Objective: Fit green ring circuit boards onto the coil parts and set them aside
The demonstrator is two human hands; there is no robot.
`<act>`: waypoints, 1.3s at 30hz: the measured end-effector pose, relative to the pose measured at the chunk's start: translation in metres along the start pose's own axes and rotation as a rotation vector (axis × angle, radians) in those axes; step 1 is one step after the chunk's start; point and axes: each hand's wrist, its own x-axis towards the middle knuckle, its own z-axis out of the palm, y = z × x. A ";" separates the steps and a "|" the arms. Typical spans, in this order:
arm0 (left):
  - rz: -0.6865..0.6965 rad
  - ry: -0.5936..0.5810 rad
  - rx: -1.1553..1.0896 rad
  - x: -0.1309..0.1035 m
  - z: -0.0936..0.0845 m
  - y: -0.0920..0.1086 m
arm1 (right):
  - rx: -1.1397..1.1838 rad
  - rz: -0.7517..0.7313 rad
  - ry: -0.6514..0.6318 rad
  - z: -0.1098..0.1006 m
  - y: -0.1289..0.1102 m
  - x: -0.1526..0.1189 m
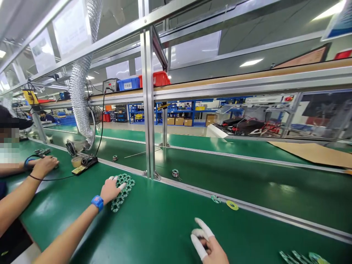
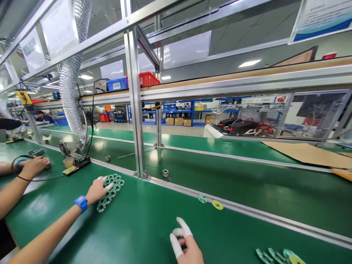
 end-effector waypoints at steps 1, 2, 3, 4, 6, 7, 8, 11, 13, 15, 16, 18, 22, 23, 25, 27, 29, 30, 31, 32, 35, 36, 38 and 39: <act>-0.040 -0.034 0.024 -0.001 0.000 -0.007 | -0.022 -0.015 0.011 0.000 -0.002 0.000; -0.063 -0.065 0.043 -0.003 0.002 -0.010 | -0.040 -0.025 0.006 0.000 -0.005 -0.001; -0.068 -0.090 0.057 -0.006 0.004 -0.009 | -0.052 -0.032 -0.008 -0.001 -0.006 0.000; -0.062 -0.106 0.068 -0.011 0.007 -0.004 | -0.059 -0.037 -0.025 -0.001 -0.008 0.000; -0.029 -0.129 0.078 -0.025 0.012 0.015 | -0.059 -0.039 -0.062 -0.004 -0.012 0.000; -0.005 -0.139 0.078 -0.032 0.013 0.028 | -0.055 -0.040 -0.075 -0.005 -0.014 0.000; 0.021 -0.151 0.077 -0.041 0.014 0.041 | -0.049 -0.047 -0.079 -0.006 -0.017 0.000; 0.107 -0.187 0.065 -0.064 0.010 0.083 | -0.016 -0.084 -0.063 -0.010 -0.024 -0.003; 0.163 -0.210 0.053 -0.074 0.002 0.107 | 0.017 -0.088 -0.057 -0.011 -0.028 -0.005; 0.212 -0.222 0.036 -0.077 -0.007 0.125 | 0.041 -0.076 -0.057 -0.012 -0.030 -0.007; 0.235 -0.224 0.023 -0.077 -0.012 0.132 | 0.050 -0.073 -0.053 -0.012 -0.031 -0.007; 0.301 -0.234 -0.018 -0.075 -0.019 0.144 | 0.065 -0.072 -0.046 -0.011 -0.033 -0.007; 0.546 -0.332 -0.153 -0.083 -0.028 0.166 | 0.125 -0.049 -0.050 -0.012 -0.035 -0.018; 0.617 -0.363 -0.190 -0.088 -0.031 0.172 | 0.144 -0.035 -0.057 -0.015 -0.036 -0.025; 0.749 -0.408 -0.255 -0.101 -0.037 0.182 | 0.178 0.000 -0.067 -0.029 -0.036 -0.046; 0.849 -0.436 -0.324 -0.113 -0.042 0.190 | 0.202 0.043 -0.051 -0.054 -0.034 -0.077; 0.927 -0.485 -0.385 -0.124 -0.043 0.198 | 0.200 0.064 0.043 -0.093 -0.028 -0.115; 0.964 -0.521 -0.408 -0.130 -0.041 0.202 | 0.180 0.069 0.123 -0.118 -0.024 -0.138; 1.006 -0.563 -0.426 -0.137 -0.038 0.208 | 0.135 0.067 0.235 -0.147 -0.018 -0.162; 1.055 -0.610 -0.438 -0.146 -0.034 0.216 | 0.066 0.079 0.351 -0.179 -0.010 -0.188; 1.229 -0.755 -0.496 -0.189 -0.020 0.250 | -0.292 0.296 0.714 -0.275 0.013 -0.281; 1.304 -0.812 -0.521 -0.210 -0.016 0.264 | -0.362 0.384 0.796 -0.302 0.019 -0.315; 1.483 -0.926 -0.569 -0.258 -0.010 0.294 | -0.482 0.541 0.915 -0.341 0.029 -0.381; 1.582 -0.968 -0.551 -0.284 -0.007 0.309 | -0.538 0.611 0.937 -0.353 0.032 -0.410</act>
